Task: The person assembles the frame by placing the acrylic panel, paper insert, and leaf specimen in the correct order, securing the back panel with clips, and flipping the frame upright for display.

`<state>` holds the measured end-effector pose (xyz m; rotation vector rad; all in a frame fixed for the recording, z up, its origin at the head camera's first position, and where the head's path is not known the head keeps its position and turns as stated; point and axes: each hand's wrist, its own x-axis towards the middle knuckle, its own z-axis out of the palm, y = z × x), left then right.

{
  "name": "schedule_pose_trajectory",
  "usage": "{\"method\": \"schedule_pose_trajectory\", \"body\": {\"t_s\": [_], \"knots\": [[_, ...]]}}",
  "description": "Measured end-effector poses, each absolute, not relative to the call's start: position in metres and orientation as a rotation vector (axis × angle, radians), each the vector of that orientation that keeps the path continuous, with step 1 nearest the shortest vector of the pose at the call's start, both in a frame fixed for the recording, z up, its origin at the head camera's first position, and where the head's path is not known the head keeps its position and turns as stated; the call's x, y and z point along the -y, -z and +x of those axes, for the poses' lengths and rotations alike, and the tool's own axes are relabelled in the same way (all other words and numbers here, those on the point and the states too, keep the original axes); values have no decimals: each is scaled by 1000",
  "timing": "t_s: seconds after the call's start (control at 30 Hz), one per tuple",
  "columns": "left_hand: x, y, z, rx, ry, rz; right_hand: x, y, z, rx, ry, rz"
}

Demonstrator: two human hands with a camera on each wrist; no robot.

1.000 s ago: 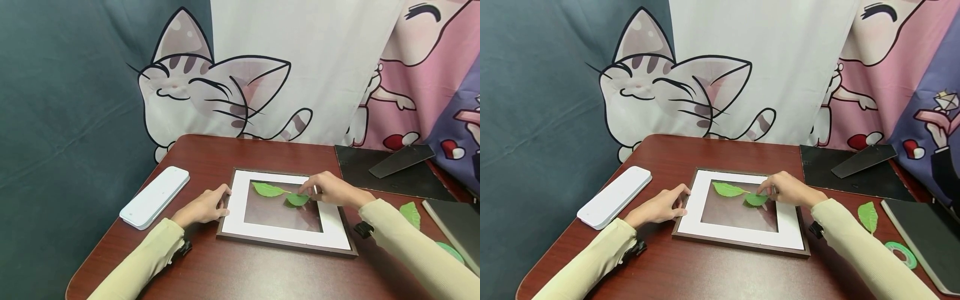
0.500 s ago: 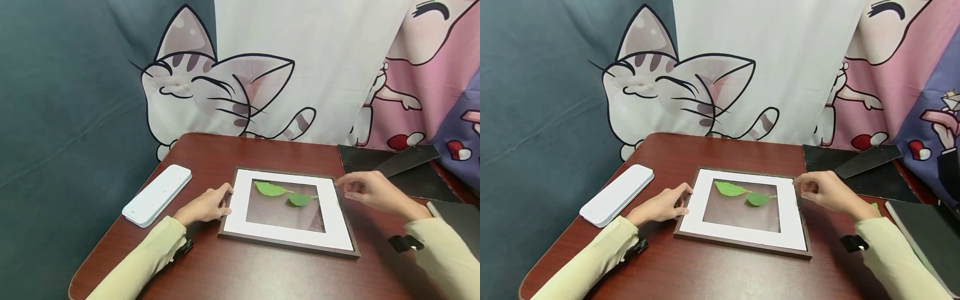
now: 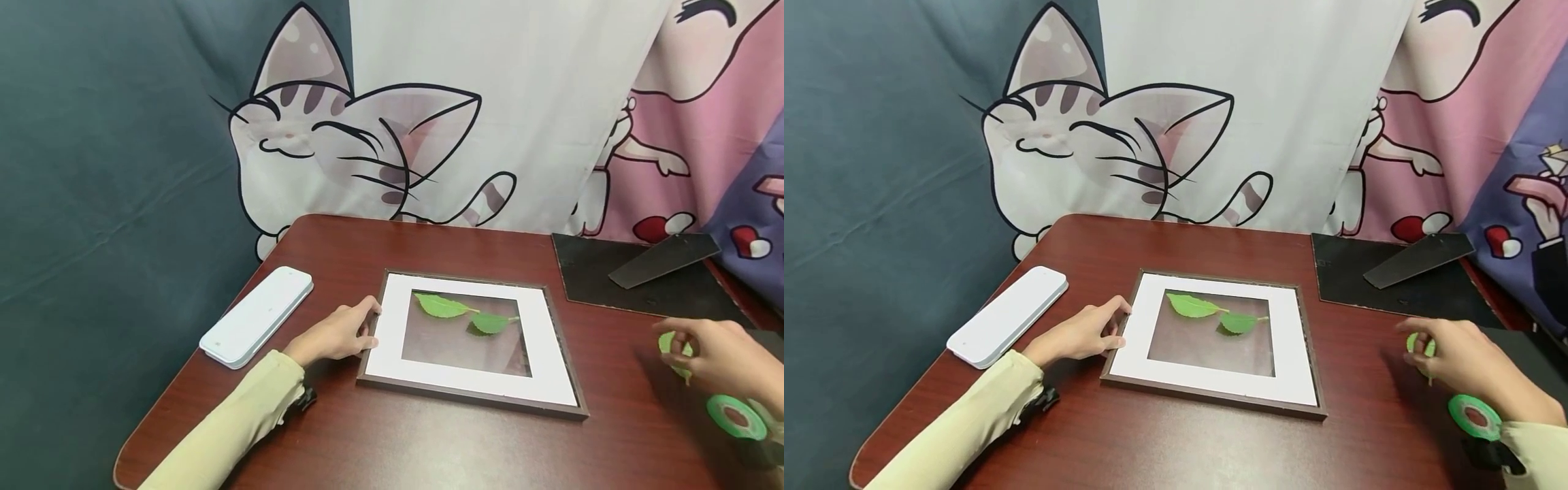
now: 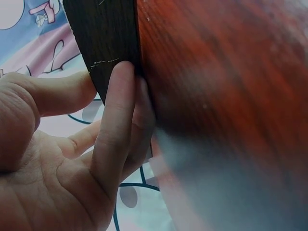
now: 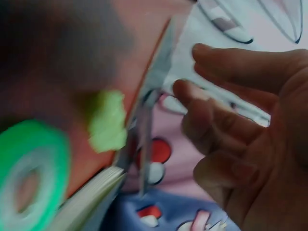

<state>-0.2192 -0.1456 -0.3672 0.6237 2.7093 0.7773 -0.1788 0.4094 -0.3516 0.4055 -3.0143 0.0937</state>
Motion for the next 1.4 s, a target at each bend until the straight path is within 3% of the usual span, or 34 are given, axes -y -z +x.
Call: {"method": "schedule_pose_trajectory", "body": {"t_s": [0.37,0.87,1.4], "knots": [[146,367,-220,-2721,-757,614,-443,377,-176,3223,-73,221],[145,367,-220,-2707,-777,594,-434,376,-173,3193,-159,166],[147,368,-220,-2717,-772,630,-401,375,-180,2839,-149,449]]}}
